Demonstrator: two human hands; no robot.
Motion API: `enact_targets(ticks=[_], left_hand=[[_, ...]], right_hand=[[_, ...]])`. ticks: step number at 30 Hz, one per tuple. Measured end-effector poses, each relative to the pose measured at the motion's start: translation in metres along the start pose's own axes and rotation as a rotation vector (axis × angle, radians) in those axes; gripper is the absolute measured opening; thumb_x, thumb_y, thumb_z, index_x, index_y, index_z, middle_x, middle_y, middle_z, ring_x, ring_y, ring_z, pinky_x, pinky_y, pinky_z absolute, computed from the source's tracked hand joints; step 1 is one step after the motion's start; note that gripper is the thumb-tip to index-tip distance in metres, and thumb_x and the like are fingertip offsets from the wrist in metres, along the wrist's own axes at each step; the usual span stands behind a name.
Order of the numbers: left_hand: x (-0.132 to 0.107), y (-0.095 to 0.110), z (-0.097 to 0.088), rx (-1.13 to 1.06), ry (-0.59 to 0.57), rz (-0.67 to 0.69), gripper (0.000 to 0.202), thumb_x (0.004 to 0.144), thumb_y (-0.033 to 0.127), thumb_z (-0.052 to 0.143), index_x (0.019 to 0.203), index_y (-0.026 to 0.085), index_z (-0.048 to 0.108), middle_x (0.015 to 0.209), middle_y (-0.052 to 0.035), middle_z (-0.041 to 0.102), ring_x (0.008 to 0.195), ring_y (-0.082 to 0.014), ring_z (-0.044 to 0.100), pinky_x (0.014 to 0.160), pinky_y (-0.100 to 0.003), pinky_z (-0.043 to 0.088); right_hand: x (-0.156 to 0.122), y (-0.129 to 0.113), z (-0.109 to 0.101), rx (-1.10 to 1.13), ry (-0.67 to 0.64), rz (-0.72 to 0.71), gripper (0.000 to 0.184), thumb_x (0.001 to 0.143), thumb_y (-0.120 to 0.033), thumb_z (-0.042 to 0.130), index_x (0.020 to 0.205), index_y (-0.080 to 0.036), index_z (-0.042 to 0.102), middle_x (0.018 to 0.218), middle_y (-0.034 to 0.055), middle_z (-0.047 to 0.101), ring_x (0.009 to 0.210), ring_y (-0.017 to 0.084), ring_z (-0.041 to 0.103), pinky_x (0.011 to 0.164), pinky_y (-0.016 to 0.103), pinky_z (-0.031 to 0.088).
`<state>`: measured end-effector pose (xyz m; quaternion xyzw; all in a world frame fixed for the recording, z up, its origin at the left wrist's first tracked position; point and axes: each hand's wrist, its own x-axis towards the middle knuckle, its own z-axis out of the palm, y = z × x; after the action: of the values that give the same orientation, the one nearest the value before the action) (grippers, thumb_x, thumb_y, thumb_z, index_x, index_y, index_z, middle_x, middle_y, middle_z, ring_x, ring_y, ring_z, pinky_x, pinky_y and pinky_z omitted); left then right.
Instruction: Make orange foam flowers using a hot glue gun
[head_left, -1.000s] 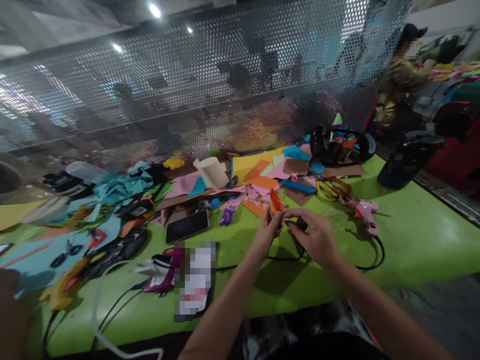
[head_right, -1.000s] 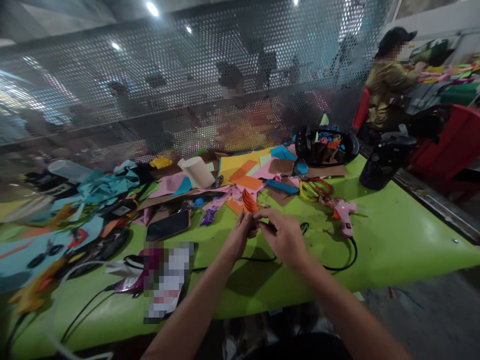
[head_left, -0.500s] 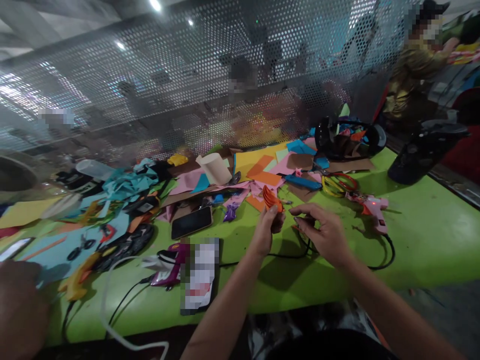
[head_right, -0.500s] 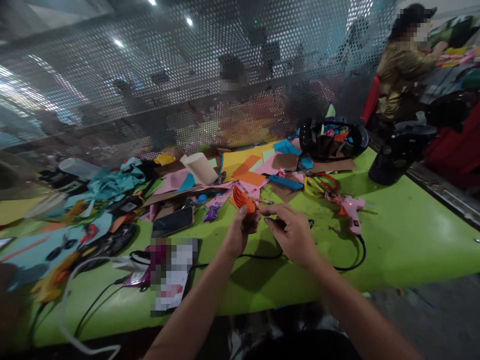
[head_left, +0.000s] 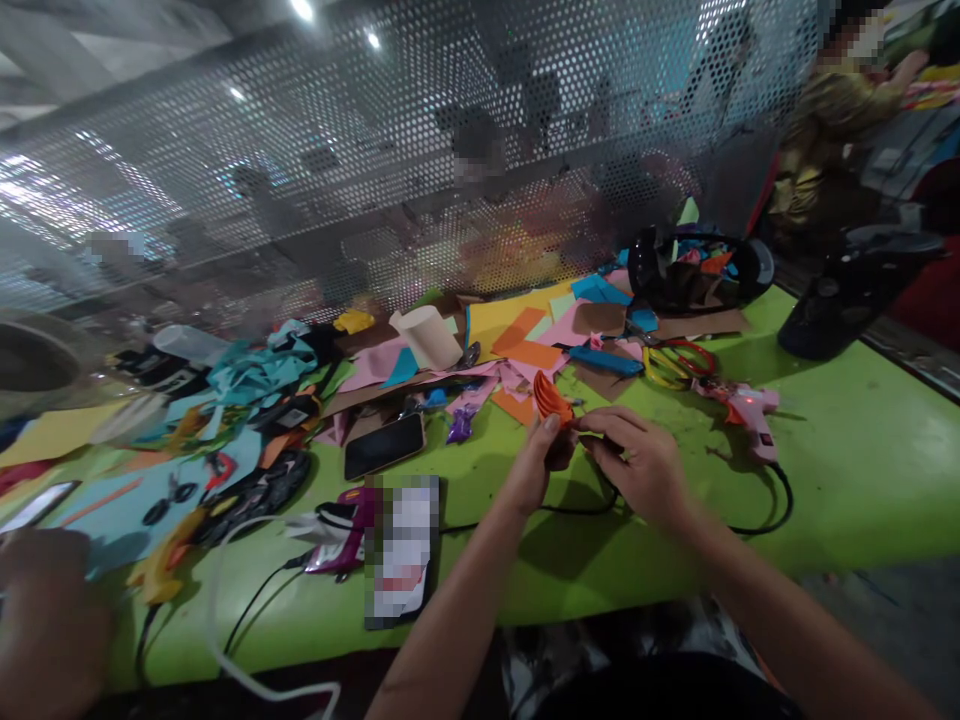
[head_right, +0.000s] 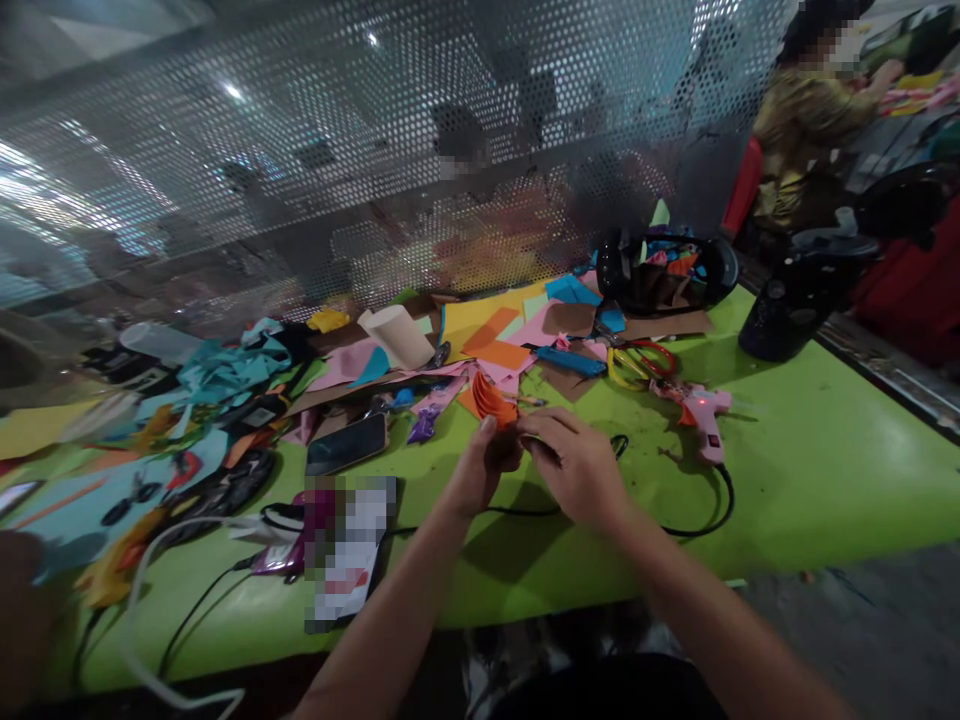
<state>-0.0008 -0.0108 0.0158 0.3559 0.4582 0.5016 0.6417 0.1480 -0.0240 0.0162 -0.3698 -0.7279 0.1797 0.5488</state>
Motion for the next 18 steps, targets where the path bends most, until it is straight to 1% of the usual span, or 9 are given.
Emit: enact_targets(ticks=[3,6,10,12,15,18], left_hand=[[0.0006,-0.0015,-0.0013,0.02,-0.041,0.004,0.066,0.053,0.076,0.075,0.078,0.019,0.053,0.061,0.006,0.046,0.053,-0.0071,0.036,0.05,-0.022,0.022],[0.0004,-0.0033,-0.0025,0.035,-0.11,0.01,0.062,0.06,0.075,0.073,0.076,0.019,0.05,0.058,0.0076,0.038,0.05,-0.0063,0.028,0.048,-0.023,0.017],[-0.0009,-0.0031,-0.0028,0.052,-0.185,0.008,0.059,0.066,0.074,0.07,0.076,0.019,0.049,0.059,0.0072,0.036,0.05,-0.0066,0.025,0.048,-0.024,0.015],[-0.0018,-0.0013,-0.0017,0.051,-0.18,-0.01,0.061,0.063,0.075,0.071,0.075,0.02,0.047,0.059,0.0071,0.036,0.05,-0.0067,0.026,0.048,-0.024,0.015],[-0.0028,0.0017,0.0006,0.035,-0.137,-0.049,0.066,0.055,0.077,0.074,0.073,0.02,0.047,0.061,0.0063,0.04,0.052,-0.0068,0.03,0.048,-0.023,0.016],[-0.0028,0.0026,0.0012,0.016,-0.119,-0.067,0.066,0.055,0.077,0.074,0.074,0.019,0.048,0.062,0.0054,0.042,0.054,-0.0078,0.035,0.049,-0.022,0.017]], right_hand=[[0.0003,0.0003,-0.0005,0.013,-0.013,0.023,0.021,0.091,-0.01,0.056,0.101,-0.023,0.069,0.098,0.0052,0.071,0.089,0.018,0.069,0.079,0.029,0.056],[0.0009,0.0005,-0.0018,0.015,-0.011,0.036,0.02,0.088,-0.007,0.057,0.097,-0.022,0.068,0.095,0.0045,0.069,0.085,0.017,0.067,0.076,0.028,0.055],[0.0014,0.0008,-0.0032,0.005,0.01,0.02,0.016,0.088,-0.008,0.058,0.092,-0.021,0.067,0.091,0.0042,0.067,0.083,0.016,0.066,0.074,0.026,0.053],[0.0011,0.0014,-0.0032,-0.009,0.014,0.015,0.015,0.089,-0.01,0.058,0.093,-0.021,0.067,0.092,0.0047,0.066,0.084,0.017,0.065,0.074,0.027,0.053],[0.0001,0.0032,-0.0026,-0.032,0.007,0.009,0.016,0.089,-0.01,0.058,0.094,-0.022,0.067,0.095,0.0052,0.067,0.086,0.018,0.066,0.077,0.029,0.054],[-0.0008,0.0055,-0.0021,-0.057,-0.001,-0.003,0.018,0.088,-0.009,0.058,0.095,-0.022,0.067,0.096,0.0055,0.068,0.088,0.019,0.067,0.078,0.029,0.054]])
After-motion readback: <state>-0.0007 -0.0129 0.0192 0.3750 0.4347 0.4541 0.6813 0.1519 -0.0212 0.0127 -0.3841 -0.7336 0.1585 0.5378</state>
